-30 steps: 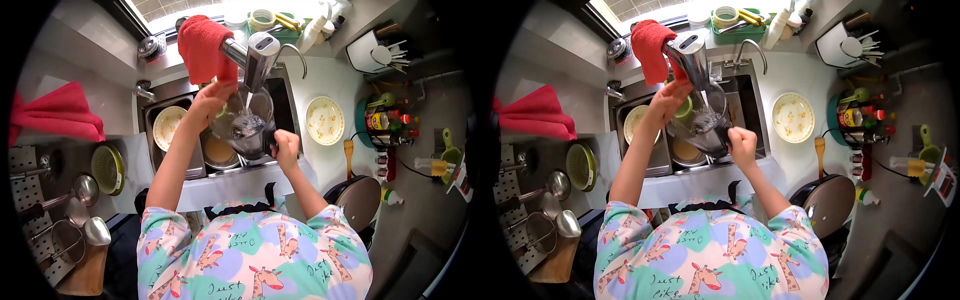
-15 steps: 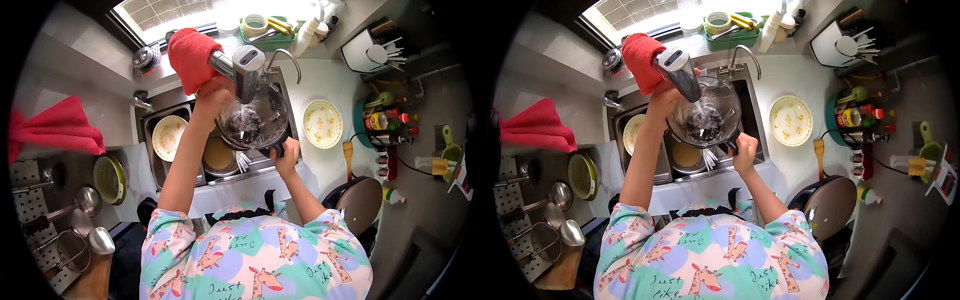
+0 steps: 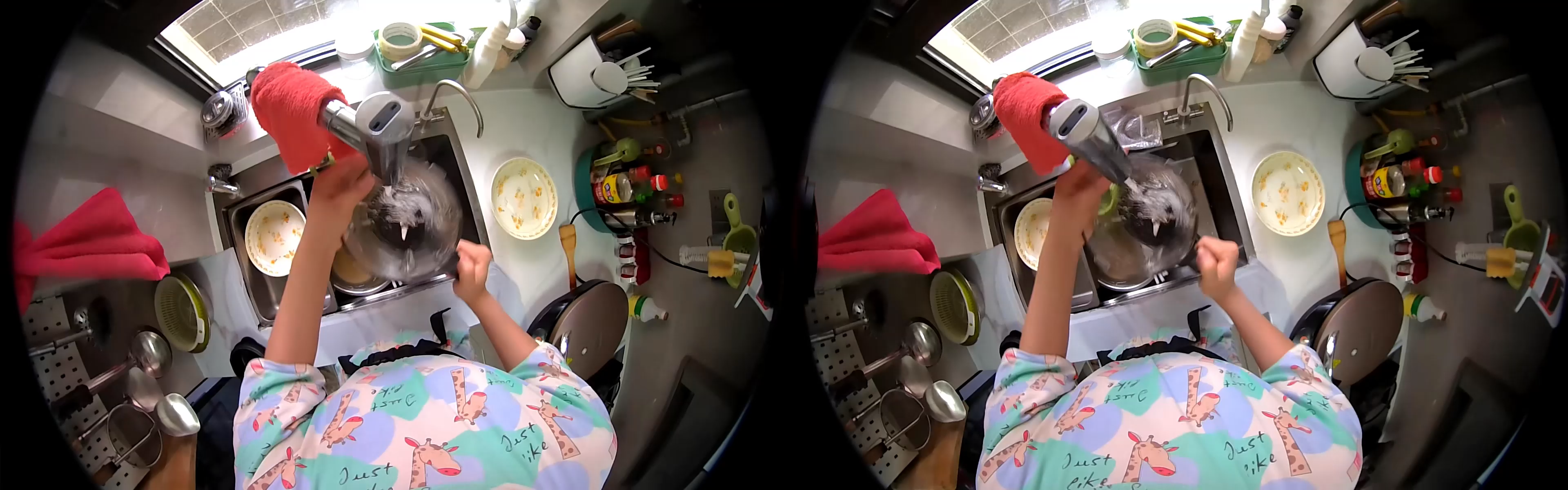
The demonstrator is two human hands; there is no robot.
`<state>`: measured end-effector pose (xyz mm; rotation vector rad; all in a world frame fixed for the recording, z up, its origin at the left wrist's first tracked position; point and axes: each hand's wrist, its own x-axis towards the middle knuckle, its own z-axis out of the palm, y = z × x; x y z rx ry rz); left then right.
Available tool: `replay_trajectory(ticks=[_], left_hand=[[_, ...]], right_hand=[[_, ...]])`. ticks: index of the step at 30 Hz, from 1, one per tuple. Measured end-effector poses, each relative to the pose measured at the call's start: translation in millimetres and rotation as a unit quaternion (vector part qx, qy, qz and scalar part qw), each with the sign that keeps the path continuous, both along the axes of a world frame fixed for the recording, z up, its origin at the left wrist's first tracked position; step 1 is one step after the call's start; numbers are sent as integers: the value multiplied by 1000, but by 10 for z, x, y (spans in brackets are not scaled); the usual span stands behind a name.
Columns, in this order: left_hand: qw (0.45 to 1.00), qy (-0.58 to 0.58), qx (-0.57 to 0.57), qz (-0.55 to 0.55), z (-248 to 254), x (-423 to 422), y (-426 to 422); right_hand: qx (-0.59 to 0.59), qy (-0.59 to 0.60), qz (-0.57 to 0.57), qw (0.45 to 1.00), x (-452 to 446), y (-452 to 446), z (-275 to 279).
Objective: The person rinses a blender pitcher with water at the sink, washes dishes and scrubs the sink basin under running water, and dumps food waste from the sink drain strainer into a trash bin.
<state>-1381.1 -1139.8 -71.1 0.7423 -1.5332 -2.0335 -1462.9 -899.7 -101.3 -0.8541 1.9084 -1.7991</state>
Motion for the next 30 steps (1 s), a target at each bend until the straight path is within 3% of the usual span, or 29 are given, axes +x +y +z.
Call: replay_trajectory(ticks=[3, 6, 7, 9, 11, 12, 14, 18, 21, 25, 29, 30], left_hand=[[998, 27, 45, 38, -146, 114, -39], [997, 59, 52, -16, 104, -91, -173], [993, 91, 63, -47, 158, -149, -221], [997, 43, 66, -10, 119, -170, -185], [997, -26, 65, 35, -189, -23, -123], [991, 101, 71, 42, -242, 114, -65], [989, 99, 107, 28, -258, 190, -232], [996, 57, 74, 13, -67, 72, -327], [998, 15, -55, -22, 237, -85, -176], [987, 132, 95, 16, -66, 142, -123], [988, 65, 130, -42, 15, 29, -328], [988, 80, 103, -80, 44, -29, -320]], right_hand=[[2, 72, 14, 997, 14, -55, 99], [-22, -133, -3, 991, 11, -222, -15], [-26, -128, -6, 991, 10, -208, -56], [-35, -120, -15, 992, 18, -175, -86], [11, -17, -3, 1000, 28, -44, -20], [4, 9, 1, 1000, 70, -49, 25], [17, 40, 23, 999, 68, -91, 10], [-34, -188, -13, 981, 130, -286, -108], [-17, -119, 0, 993, 46, -201, -14], [9, 32, 7, 999, 109, -110, 27], [4, -137, -3, 991, 76, -239, -75], [0, -132, -5, 991, 81, -235, -63]])
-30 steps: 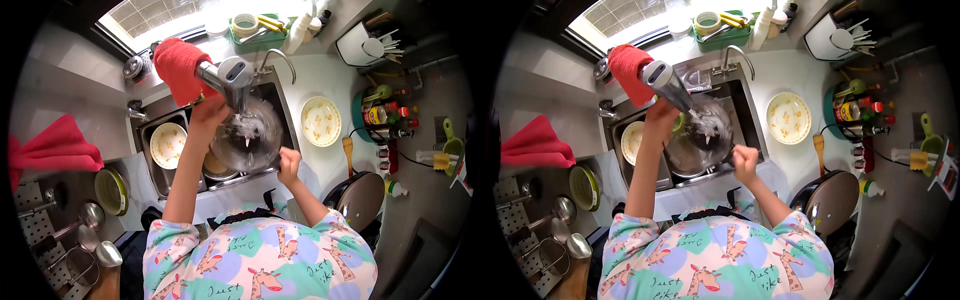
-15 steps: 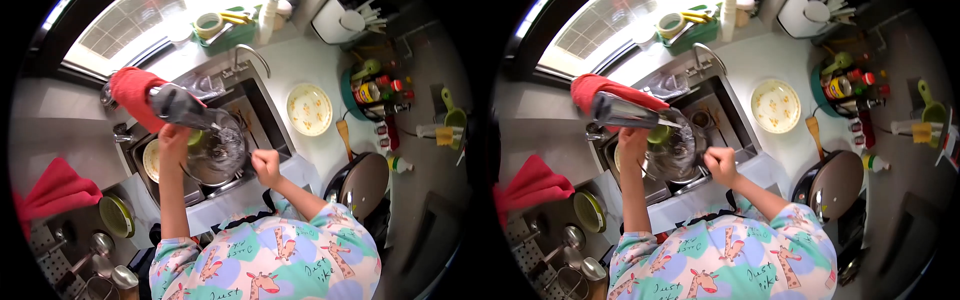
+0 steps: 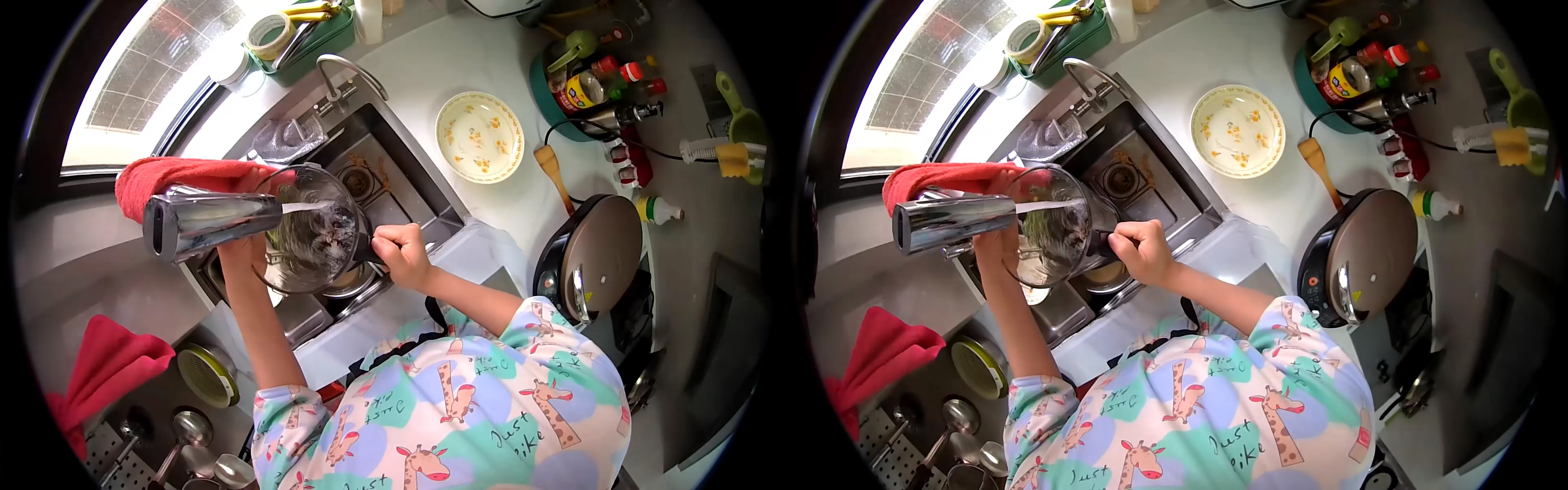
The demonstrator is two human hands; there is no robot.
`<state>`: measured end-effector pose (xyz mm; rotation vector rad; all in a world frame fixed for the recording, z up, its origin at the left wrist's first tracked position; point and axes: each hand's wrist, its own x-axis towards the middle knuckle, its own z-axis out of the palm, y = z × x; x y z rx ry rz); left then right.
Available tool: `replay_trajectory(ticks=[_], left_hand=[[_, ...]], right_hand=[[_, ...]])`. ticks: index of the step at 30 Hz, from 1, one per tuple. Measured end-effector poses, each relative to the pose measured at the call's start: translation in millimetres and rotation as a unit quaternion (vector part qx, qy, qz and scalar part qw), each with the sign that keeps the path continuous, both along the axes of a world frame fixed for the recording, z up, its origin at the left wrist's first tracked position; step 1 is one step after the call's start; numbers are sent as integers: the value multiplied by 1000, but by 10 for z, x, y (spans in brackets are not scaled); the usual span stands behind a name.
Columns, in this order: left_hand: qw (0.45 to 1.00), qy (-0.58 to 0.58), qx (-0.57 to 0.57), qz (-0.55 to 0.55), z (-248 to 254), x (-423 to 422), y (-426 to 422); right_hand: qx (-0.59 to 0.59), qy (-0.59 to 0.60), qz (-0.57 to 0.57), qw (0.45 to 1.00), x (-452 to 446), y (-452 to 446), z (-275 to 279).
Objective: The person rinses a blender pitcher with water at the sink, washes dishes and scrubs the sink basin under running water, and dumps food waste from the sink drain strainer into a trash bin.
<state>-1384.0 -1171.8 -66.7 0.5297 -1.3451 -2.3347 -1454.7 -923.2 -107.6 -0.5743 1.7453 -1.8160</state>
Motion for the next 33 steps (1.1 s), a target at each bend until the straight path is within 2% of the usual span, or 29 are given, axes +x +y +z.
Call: replay_trajectory(ticks=[2, 4, 7, 9, 10, 11, 12, 14, 15, 16, 17, 19, 21, 23, 33], left_hand=[[987, -70, -141, 22, 82, -9, 157], [999, 34, -15, 15, 31, -12, 171], [997, 39, 65, -4, -319, -82, 116], [980, 63, 191, 3, -490, -165, 158], [954, 115, 270, -58, -409, -199, 252], [922, 120, 368, -24, -443, -209, 348], [890, 174, 420, -32, -554, -216, 447], [897, 117, 426, -19, -616, -103, 813], [874, 29, 486, -5, -593, -45, 1017], [850, 78, 508, -113, -806, 72, 1156], [864, -9, 499, -60, -759, 69, 1391], [833, 34, 545, -89, -901, 71, 1604], [813, 41, 572, -104, -1211, 41, 1732], [798, 31, 591, -115, -1298, -2, 1806], [770, 2, 627, -118, -1263, -151, 1867]], right_hand=[[2, 43, -2, 999, 55, 67, 33], [18, 86, 10, 996, 57, 142, 112], [75, 55, 67, 993, -98, 265, 395], [79, -101, 144, 981, -210, 377, 660], [35, -167, 196, 966, -285, 430, 763], [11, -231, 225, 946, -345, 463, 895], [3, -272, 235, 933, -378, 478, 1005], [13, -343, 243, 907, -411, 475, 1164], [29, -374, 239, 896, -418, 463, 1203], [56, -374, 236, 895, -445, 472, 1172], [86, -377, 214, 897, -468, 448, 1162], [148, -384, 198, 890, -558, 393, 1117], [183, -404, 164, 881, -646, 329, 1005], [195, -440, 136, 866, -753, 261, 905], [238, -515, 121, 814, -1073, -21, 857]])
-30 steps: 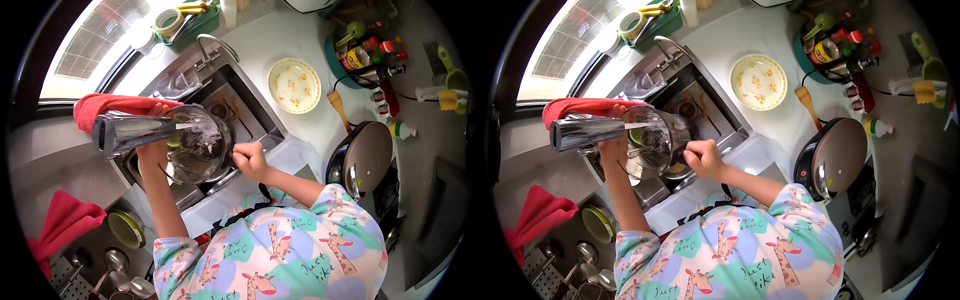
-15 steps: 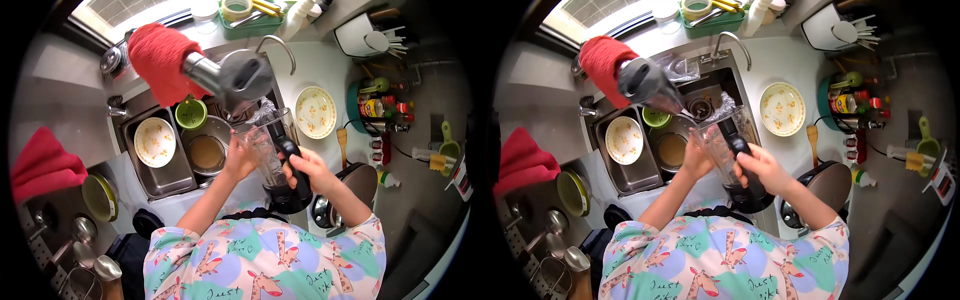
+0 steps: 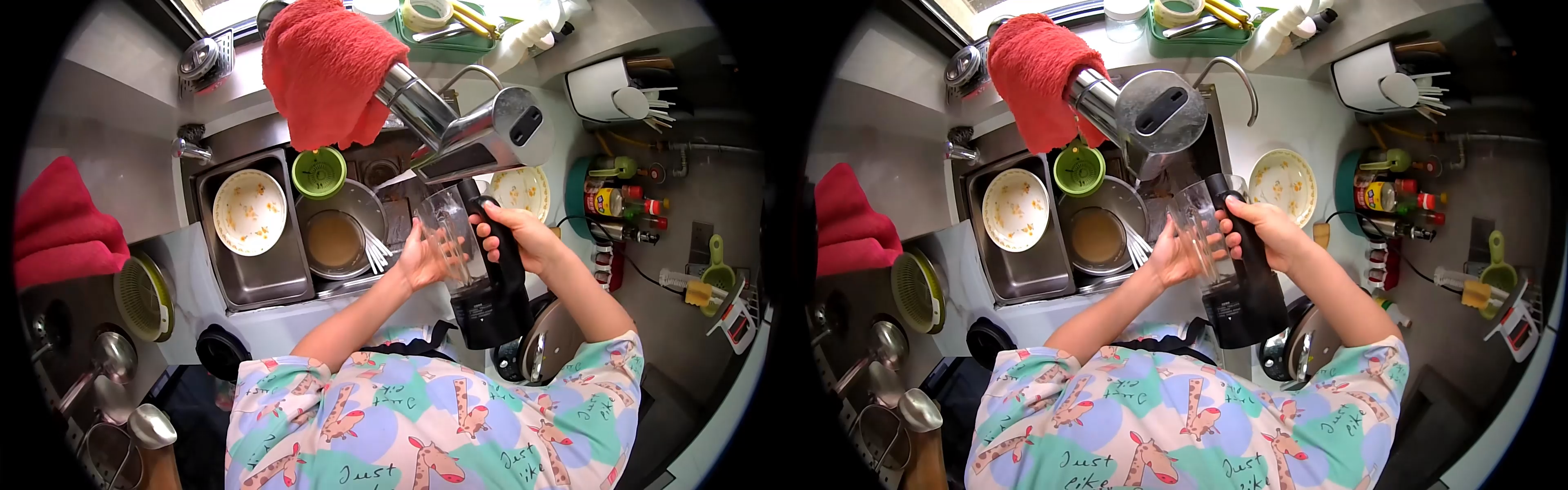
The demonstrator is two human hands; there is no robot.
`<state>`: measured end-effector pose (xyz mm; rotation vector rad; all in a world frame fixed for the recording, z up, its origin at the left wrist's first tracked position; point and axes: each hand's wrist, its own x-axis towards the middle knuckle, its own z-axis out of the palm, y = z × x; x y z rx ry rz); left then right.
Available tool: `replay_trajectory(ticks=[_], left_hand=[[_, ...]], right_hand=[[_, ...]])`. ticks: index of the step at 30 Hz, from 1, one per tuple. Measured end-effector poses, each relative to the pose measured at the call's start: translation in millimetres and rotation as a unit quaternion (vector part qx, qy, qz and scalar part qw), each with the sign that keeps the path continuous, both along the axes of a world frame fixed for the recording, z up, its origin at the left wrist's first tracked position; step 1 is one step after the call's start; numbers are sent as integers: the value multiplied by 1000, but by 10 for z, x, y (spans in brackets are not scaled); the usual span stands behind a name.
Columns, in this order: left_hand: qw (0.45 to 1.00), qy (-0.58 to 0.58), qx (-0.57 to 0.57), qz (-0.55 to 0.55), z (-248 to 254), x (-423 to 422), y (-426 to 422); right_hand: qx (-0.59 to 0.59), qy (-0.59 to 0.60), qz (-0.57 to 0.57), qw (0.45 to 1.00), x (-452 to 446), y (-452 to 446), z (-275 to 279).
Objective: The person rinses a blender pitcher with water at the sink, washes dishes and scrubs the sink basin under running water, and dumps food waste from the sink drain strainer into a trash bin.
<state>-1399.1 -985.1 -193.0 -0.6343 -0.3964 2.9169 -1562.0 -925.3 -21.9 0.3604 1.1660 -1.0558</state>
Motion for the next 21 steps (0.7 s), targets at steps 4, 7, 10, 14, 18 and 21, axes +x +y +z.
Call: replay_trajectory(ticks=[4, 7, 10, 14, 18, 21], left_hand=[[998, 51, 11, 36, -24, -10, 40], [998, 52, 15, 39, -12, 26, 72], [999, 37, 3, 21, 38, 74, 62], [995, -38, -91, -26, 412, 118, -52], [953, -58, -294, -46, 685, -16, -72], [857, 61, -511, -17, 942, -131, 121]], right_hand=[[10, -34, -8, 999, -41, -59, -14], [17, -40, -6, 999, -21, -49, -26], [13, -10, -1, 1000, 61, 26, 17], [-35, 106, -3, 994, 360, 310, 309], [-58, 249, -75, 964, 702, 1008, 365], [-39, 403, -213, 889, 1016, 1527, 103]])
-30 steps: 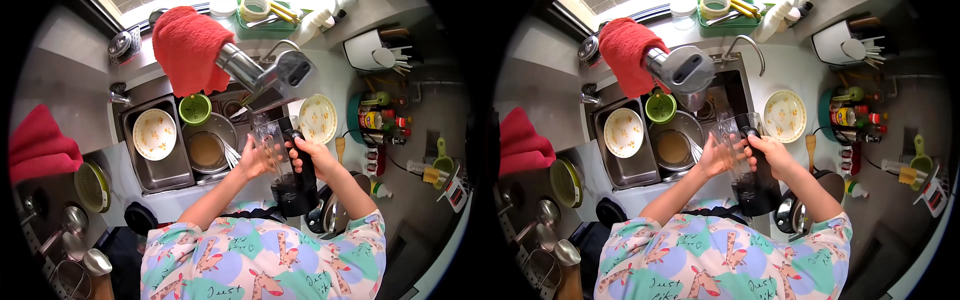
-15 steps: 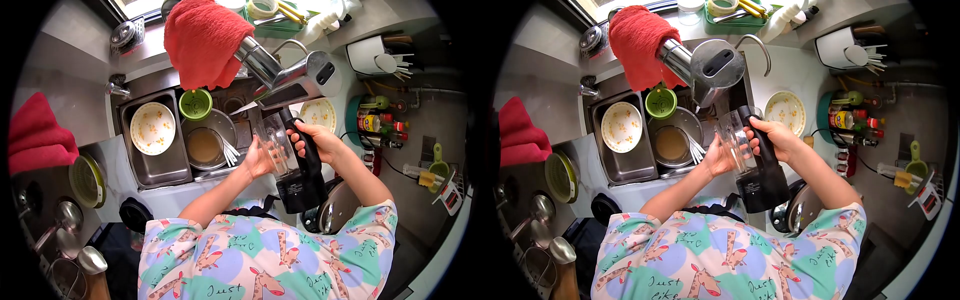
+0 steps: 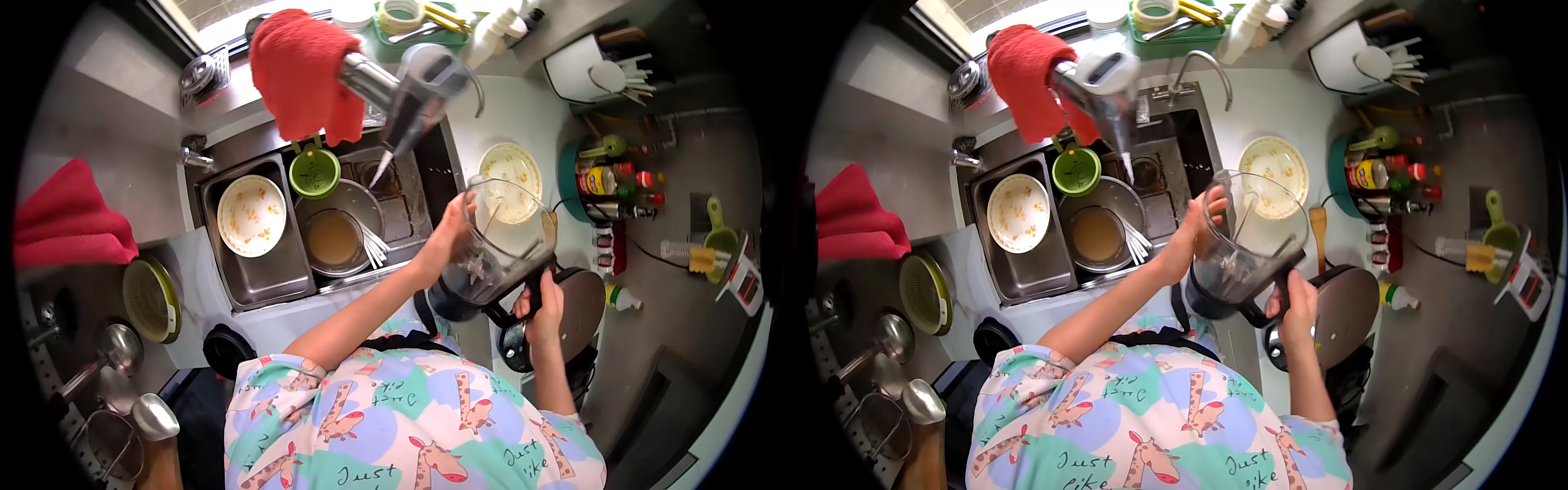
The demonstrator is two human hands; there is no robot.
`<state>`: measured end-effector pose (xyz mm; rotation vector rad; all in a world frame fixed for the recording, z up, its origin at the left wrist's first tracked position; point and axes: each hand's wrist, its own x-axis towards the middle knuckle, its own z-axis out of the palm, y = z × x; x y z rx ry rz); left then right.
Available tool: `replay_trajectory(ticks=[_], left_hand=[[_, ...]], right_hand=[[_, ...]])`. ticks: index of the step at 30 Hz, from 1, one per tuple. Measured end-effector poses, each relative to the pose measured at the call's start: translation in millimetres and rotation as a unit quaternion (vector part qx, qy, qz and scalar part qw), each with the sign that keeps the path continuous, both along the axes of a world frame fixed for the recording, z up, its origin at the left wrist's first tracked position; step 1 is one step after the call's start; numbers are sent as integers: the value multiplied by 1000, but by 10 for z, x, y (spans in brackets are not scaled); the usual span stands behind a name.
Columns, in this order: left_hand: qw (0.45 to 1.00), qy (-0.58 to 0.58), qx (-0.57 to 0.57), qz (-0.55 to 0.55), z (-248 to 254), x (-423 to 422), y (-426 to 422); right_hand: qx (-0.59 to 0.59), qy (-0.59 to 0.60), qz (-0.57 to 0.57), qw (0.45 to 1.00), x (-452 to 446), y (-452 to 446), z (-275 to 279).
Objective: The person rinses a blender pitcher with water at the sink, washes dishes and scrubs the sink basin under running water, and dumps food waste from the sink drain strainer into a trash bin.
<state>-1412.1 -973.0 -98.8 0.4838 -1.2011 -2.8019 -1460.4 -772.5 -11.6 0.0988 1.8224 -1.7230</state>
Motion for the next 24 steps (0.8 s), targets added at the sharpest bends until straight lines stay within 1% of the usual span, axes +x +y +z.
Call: replay_trajectory(ticks=[1, 2, 3, 5, 6, 7, 9, 10, 13, 14, 17, 18, 21, 23, 24], left_hand=[[996, 48, -80, -6, 98, -38, 72], [990, 58, -119, -40, 182, -59, 111], [987, 72, -137, -44, 179, -106, 180], [979, 102, -169, -55, 154, -224, 320], [980, 109, -151, -74, 151, -279, 385], [980, 87, -142, -105, 176, -313, 437], [979, 64, -116, -155, 225, -394, 535], [980, 63, -114, -149, 289, -431, 602], [973, 86, -127, -172, 240, -575, 701], [975, 57, -98, -190, 252, -583, 758], [968, 88, -109, -208, 153, -752, 872], [971, 82, -81, -209, 181, -789, 910], [966, 129, -76, -211, 104, -973, 971], [962, 150, -104, -205, 62, -1094, 980], [957, 158, -120, -211, 59, -1155, 980]], right_hand=[[-20, 33, -57, 998, 81, 139, -102], [-29, 56, -126, 990, 176, 209, -180], [-53, 82, -167, 981, 257, 267, -231], [-74, 124, -209, 967, 362, 437, -379], [-61, 126, -253, 957, 410, 409, -353], [-67, 133, -269, 952, 446, 498, -460], [-32, 188, -248, 950, 499, 660, -657], [-25, 199, -261, 944, 506, 675, -694], [-11, 240, -286, 927, 537, 741, -907], [-13, 243, -297, 923, 544, 753, -958], [-16, 250, -334, 909, 530, 795, -1063], [-20, 250, -351, 902, 503, 791, -1100], [-19, 254, -384, 887, 422, 719, -1151], [1, 265, -390, 882, 351, 636, -1112], [9, 257, -412, 874, 314, 618, -1151]])
